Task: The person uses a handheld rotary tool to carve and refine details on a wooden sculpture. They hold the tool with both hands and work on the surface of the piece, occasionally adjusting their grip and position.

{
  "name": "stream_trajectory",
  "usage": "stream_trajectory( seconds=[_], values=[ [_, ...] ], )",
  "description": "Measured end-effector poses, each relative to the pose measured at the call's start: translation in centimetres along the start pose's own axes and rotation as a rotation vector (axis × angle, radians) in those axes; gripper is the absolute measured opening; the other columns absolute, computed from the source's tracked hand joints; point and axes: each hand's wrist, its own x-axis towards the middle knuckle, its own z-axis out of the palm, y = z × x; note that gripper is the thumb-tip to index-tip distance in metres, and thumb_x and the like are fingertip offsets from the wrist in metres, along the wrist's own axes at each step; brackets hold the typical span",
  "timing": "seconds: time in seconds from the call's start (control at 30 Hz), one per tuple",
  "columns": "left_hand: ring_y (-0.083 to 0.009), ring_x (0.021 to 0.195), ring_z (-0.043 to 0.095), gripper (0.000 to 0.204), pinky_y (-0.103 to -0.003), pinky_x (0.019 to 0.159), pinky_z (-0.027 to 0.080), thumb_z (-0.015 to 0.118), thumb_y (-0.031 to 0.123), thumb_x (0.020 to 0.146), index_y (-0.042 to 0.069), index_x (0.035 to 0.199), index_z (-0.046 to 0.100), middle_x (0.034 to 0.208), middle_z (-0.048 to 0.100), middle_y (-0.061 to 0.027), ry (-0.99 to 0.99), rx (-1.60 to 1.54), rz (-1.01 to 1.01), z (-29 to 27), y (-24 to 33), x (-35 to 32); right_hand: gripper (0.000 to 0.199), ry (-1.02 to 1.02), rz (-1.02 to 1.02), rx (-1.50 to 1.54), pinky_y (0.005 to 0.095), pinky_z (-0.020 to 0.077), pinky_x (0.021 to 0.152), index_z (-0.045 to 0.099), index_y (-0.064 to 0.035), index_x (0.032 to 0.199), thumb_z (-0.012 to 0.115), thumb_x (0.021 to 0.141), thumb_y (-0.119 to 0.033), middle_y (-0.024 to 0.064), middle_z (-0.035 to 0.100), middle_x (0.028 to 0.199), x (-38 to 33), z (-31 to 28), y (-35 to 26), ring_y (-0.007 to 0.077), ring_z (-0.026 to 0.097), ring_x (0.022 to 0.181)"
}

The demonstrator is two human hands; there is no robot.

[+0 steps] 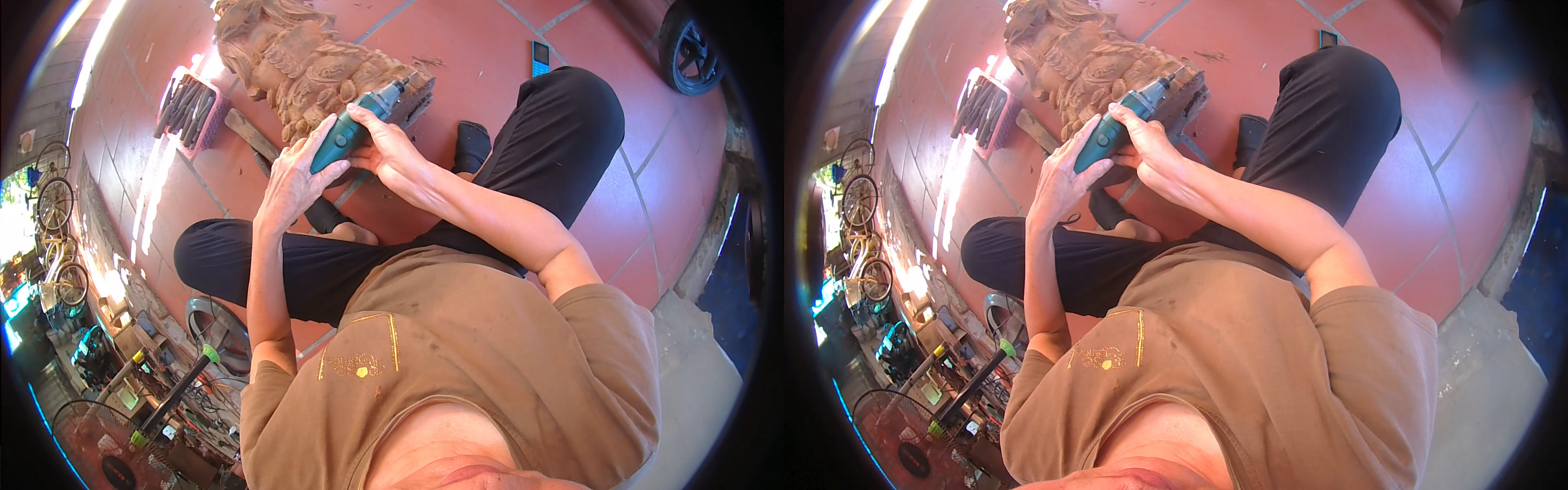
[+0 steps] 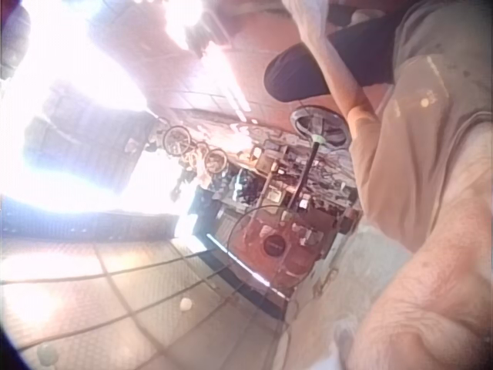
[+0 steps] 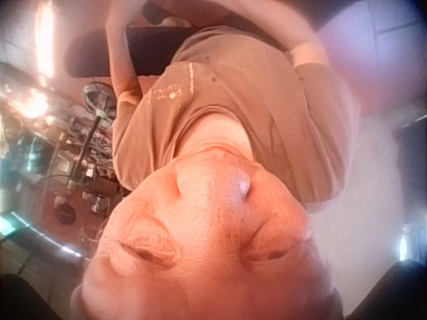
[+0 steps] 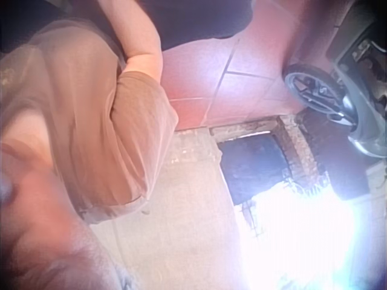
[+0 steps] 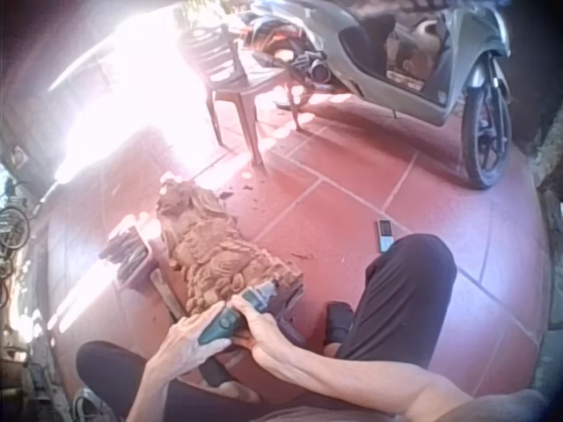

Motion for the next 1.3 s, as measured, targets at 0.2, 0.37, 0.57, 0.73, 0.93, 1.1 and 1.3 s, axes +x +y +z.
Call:
stream_trajectory(
  seconds=[0.2, 0.37, 0.57, 0.73, 0.93, 1.1, 1.3],
  values=[
    [-0.0379, 0.097, 0.062, 0.068, -0.044, 0.086, 0.048, 0.072, 0.033, 0.084, 0.017, 0.144, 0.044, 0.108, 0.064, -0.0205, 0.048, -0.010, 0.029, 0.4, -0.7, -0.1, 0.036, -0.001, 0.029, -0.003, 0.0454, 0.0520, 0.086, 0.062, -0.0056, 0.105, 0.071, 0.086, -0.035, 0.0093, 0.066, 0.100, 0.1, 0.4, -0.2, 0.0257, 0.065, 0.091],
    [-0.0378, 0.096, 0.062, 0.068, -0.045, 0.085, 0.049, 0.072, 0.033, 0.084, 0.017, 0.144, 0.044, 0.108, 0.064, -0.0203, 0.059, 0.015, 0.020, 0.5, -0.7, 0.0, 0.035, -0.011, 0.031, -0.008, 0.0447, 0.0523, 0.085, 0.061, -0.0064, 0.105, 0.071, 0.087, -0.035, 0.0077, 0.066, 0.099, 0.4, 0.4, -0.3, 0.0238, 0.065, 0.090],
    [-0.0326, 0.112, 0.061, 0.068, -0.039, 0.094, 0.047, 0.073, 0.027, 0.083, 0.013, 0.144, 0.045, 0.127, 0.061, -0.0174, -0.011, 0.009, -0.021, -0.1, 0.0, 0.0, 0.041, 0.016, -0.009, -0.015, 0.0428, 0.0567, 0.080, 0.061, -0.0022, 0.103, 0.072, 0.084, -0.037, 0.0105, 0.066, 0.094, 0.1, 0.3, 0.0, 0.0246, 0.067, 0.083],
    [-0.0328, 0.114, 0.060, 0.068, -0.039, 0.096, 0.046, 0.073, 0.027, 0.083, 0.014, 0.144, 0.044, 0.128, 0.060, -0.0176, -0.009, 0.000, 0.014, 0.0, -0.1, 0.0, 0.037, 0.015, -0.008, 0.009, 0.0423, 0.0568, 0.079, 0.062, -0.0030, 0.101, 0.071, 0.085, -0.035, 0.0097, 0.066, 0.094, -0.3, 0.1, 0.0, 0.0238, 0.067, 0.084],
    [-0.0328, 0.115, 0.059, 0.069, -0.039, 0.096, 0.046, 0.073, 0.027, 0.083, 0.015, 0.144, 0.044, 0.128, 0.060, -0.0175, -0.030, -0.011, 0.019, 0.2, -0.3, -0.1, 0.036, 0.011, -0.020, 0.014, 0.0413, 0.0567, 0.080, 0.062, -0.0042, 0.101, 0.071, 0.085, -0.036, 0.0088, 0.067, 0.094, -1.2, 0.1, 0.0, 0.0227, 0.067, 0.084],
    [-0.0326, 0.114, 0.060, 0.069, -0.039, 0.095, 0.047, 0.073, 0.027, 0.083, 0.014, 0.144, 0.045, 0.127, 0.060, -0.0178, -0.042, 0.003, -0.023, -0.1, 0.2, 0.0, 0.038, 0.028, -0.018, 0.015, 0.0417, 0.0561, 0.080, 0.061, -0.0043, 0.102, 0.071, 0.085, -0.037, 0.0089, 0.067, 0.094, -1.1, 0.3, -0.1, 0.0227, 0.067, 0.084],
    [-0.0377, 0.098, 0.061, 0.068, -0.045, 0.087, 0.048, 0.071, 0.033, 0.085, 0.017, 0.144, 0.043, 0.110, 0.064, -0.0201, 0.027, -0.015, 0.026, 0.3, -0.7, 0.0, 0.041, 0.015, -0.024, -0.005, 0.0428, 0.0558, 0.078, 0.061, -0.0030, 0.102, 0.072, 0.084, -0.038, 0.0106, 0.066, 0.093, 0.1, 0.4, 0.2, 0.0240, 0.067, 0.083]
  ],
)
